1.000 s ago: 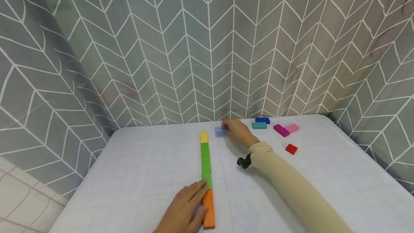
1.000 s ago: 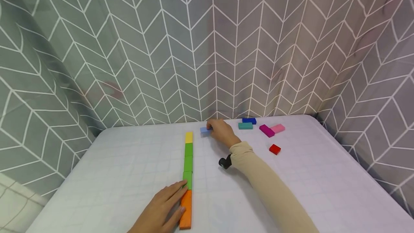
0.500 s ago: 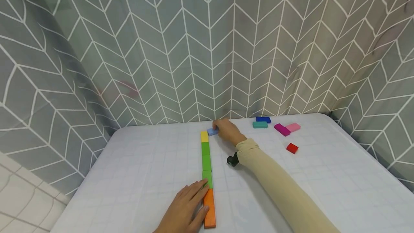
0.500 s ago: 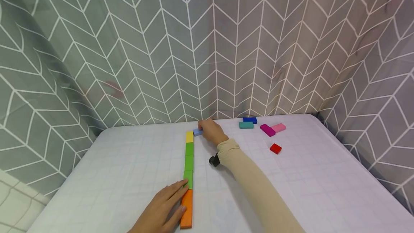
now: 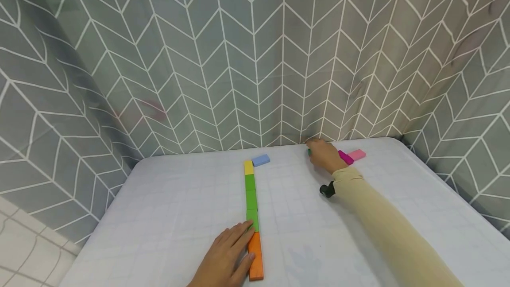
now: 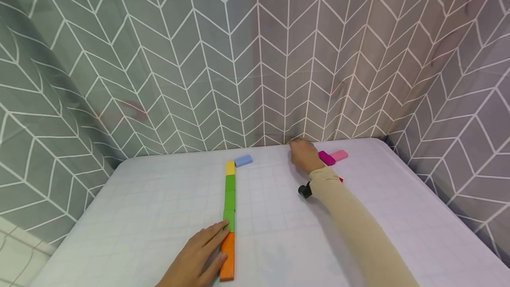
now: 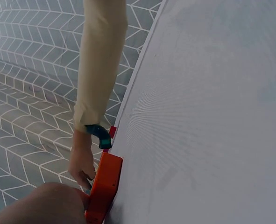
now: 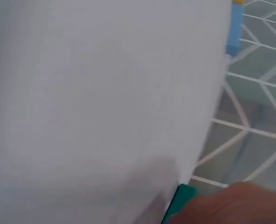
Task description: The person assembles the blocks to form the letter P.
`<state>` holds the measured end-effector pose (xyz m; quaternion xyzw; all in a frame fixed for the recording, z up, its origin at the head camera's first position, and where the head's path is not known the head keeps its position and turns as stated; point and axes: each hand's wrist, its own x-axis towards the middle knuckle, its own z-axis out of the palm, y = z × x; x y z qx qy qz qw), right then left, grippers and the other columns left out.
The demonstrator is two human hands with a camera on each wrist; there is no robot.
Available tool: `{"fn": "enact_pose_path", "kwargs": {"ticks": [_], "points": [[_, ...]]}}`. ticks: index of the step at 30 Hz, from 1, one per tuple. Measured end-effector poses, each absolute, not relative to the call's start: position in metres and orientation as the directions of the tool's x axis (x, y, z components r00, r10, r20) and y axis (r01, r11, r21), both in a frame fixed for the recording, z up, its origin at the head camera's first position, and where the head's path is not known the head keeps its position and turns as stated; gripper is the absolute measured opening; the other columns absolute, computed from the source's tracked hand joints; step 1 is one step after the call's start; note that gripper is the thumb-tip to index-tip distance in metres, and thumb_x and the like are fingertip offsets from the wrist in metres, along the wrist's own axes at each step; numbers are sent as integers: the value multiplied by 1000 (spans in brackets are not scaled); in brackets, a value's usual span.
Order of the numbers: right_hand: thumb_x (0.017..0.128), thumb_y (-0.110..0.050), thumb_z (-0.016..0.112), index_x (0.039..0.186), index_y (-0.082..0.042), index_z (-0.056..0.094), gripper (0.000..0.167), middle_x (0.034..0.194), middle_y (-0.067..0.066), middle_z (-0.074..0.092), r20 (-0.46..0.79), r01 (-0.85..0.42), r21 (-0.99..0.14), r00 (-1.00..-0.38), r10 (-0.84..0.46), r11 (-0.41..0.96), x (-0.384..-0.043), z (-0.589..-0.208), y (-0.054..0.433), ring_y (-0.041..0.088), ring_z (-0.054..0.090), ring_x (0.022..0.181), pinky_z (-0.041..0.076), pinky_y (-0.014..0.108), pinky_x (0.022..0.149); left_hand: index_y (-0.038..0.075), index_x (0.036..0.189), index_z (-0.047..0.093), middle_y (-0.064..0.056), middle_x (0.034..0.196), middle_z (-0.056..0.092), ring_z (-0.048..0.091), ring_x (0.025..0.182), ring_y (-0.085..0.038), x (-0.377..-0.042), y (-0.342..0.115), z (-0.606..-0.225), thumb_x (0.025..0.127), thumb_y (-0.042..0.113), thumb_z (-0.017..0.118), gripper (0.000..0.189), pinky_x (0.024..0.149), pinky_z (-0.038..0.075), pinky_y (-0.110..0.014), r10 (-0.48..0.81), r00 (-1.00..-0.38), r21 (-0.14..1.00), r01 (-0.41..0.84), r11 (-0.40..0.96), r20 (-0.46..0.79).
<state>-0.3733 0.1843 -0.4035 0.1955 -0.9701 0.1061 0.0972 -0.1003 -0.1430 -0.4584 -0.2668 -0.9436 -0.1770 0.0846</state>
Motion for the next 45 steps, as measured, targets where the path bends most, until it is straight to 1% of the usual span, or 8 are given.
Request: {"fn": "enact_pose_path", "kwargs": {"ticks": [2, 8, 10, 17, 23, 33, 37, 45], "points": [[87, 5, 64, 115, 6, 71, 30, 119, 23, 68, 234, -395, -117, -903, -361, 911, -367, -407, 199, 47, 59, 116, 54, 62, 87, 11, 152, 55, 2, 161, 42, 45, 142, -22, -100, -143, -459, 109, 48, 48, 57, 113, 40, -54, 471, -847, 292, 528, 797, 246], [86, 4, 69, 111, 2, 75, 25, 112, 22, 72, 220, -402, -89, -900, -376, 911, -355, -405, 212, 44, 63, 112, 57, 60, 84, 11, 153, 54, 3, 162, 40, 43, 144, -22, -100, -144, -459, 110, 50, 46, 58, 113, 39, -55, 467, -849, 299, 525, 797, 247], [87, 3, 72, 109, 2, 75, 22, 107, 21, 73, 200, -396, -123, -908, -368, 910, -354, -403, 211, 43, 66, 106, 57, 60, 82, 11, 153, 54, 4, 162, 40, 43, 144, -22, -100, -144, -459, 110, 50, 46, 58, 113, 39, -55, 465, -851, 305, 523, 796, 244], [90, -5, 75, 113, 5, 73, 25, 108, 18, 71, 171, -416, -297, -909, -381, 859, -354, -394, 183, 34, 65, 102, 57, 54, 87, 9, 149, 58, 0, 160, 45, 47, 140, -23, -100, -143, -462, 110, 47, 49, 55, 110, 43, -54, 480, -827, 276, 554, 786, 292], [91, -6, 74, 113, 4, 74, 24, 105, 16, 71, 207, -447, -331, -894, -398, 831, -359, -385, 147, 32, 65, 96, 57, 51, 85, 10, 150, 57, 1, 160, 44, 47, 141, -22, -100, -144, -461, 110, 47, 47, 55, 110, 43, -55, 480, -826, 272, 554, 787, 294], [95, -13, 77, 112, 1, 75, 22, 110, 15, 72, 153, -415, -357, -910, -386, 837, -370, -390, 109, 30, 66, 101, 58, 50, 86, 10, 151, 56, 1, 161, 43, 46, 142, -23, -100, -144, -462, 110, 47, 47, 56, 111, 42, -55, 484, -825, 272, 557, 785, 292], [95, -14, 78, 110, 1, 75, 22, 110, 15, 73, 174, -415, -358, -910, -377, 837, -372, -394, 101, 31, 67, 102, 58, 49, 85, 10, 151, 56, 1, 162, 41, 45, 143, -23, -100, -144, -461, 110, 48, 46, 56, 112, 41, -55, 481, -833, 279, 547, 789, 273], [98, -14, 73, 123, 4, 70, 31, 118, 19, 69, 154, -445, -348, -895, -418, 825, -371, -394, 101, 34, 66, 110, 56, 49, 91, 10, 152, 55, 1, 162, 42, 45, 143, -23, -99, -144, -457, 110, 49, 45, 57, 112, 40, -56, 478, -845, 287, 532, 796, 240]]}}
